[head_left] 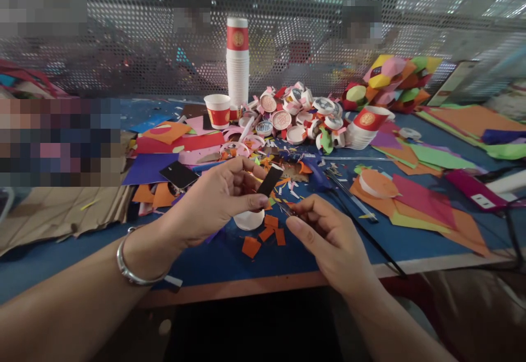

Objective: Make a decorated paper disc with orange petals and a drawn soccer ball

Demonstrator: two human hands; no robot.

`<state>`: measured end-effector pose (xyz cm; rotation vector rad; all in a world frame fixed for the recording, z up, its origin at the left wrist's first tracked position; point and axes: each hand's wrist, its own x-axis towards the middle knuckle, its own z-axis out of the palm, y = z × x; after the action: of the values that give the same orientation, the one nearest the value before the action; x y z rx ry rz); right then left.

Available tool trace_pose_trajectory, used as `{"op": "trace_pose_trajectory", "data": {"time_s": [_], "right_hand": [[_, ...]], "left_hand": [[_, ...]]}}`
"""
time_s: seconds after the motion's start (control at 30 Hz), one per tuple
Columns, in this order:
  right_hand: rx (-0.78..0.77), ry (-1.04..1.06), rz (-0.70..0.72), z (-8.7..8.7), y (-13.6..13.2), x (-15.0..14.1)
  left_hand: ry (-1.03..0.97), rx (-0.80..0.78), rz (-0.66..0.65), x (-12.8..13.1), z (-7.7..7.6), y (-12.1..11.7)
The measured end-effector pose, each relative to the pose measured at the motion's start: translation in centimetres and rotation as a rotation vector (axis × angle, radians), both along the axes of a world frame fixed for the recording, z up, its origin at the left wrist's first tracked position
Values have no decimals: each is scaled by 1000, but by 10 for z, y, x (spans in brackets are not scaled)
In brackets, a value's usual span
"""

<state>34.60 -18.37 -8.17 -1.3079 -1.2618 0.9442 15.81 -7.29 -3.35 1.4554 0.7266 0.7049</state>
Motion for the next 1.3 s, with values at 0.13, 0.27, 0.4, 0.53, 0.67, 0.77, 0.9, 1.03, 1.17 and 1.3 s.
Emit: {"op": "trace_pose_trajectory", "data": {"time_s": [0.13,0.27,0.4,0.53,0.67,0.77,0.9,1.03,1.17,1.3], "right_hand": [[6,11,1,0,0,-1],[16,10,1,1,1,-1],[3,6,3,1,0,0],[-36,36,19,0,-1,2],[-54,88,42,-2,-1,2],[-54,87,57,-3,-1,3],[-45,62,67,-2,0,3],[-39,76,71,-3,0,4],[-46,93,71,-4,-1,4],[-47,146,79,-6,-2,5]], "left_hand": [[-38,93,-27,1,0,-4],[117,185,-50,0,2,-6],[222,251,-72,-4,6,-6],[212,318,-86,-7,8,-4],[229,388,-152,-7,7,-4],[202,440,-201,-6,7,-5],[203,461,-233,-5,9,-6],[205,472,-250,-4,10,-6],[210,469,-227,-4,10,-7],[207,428,-236,-4,9,-8]]}}
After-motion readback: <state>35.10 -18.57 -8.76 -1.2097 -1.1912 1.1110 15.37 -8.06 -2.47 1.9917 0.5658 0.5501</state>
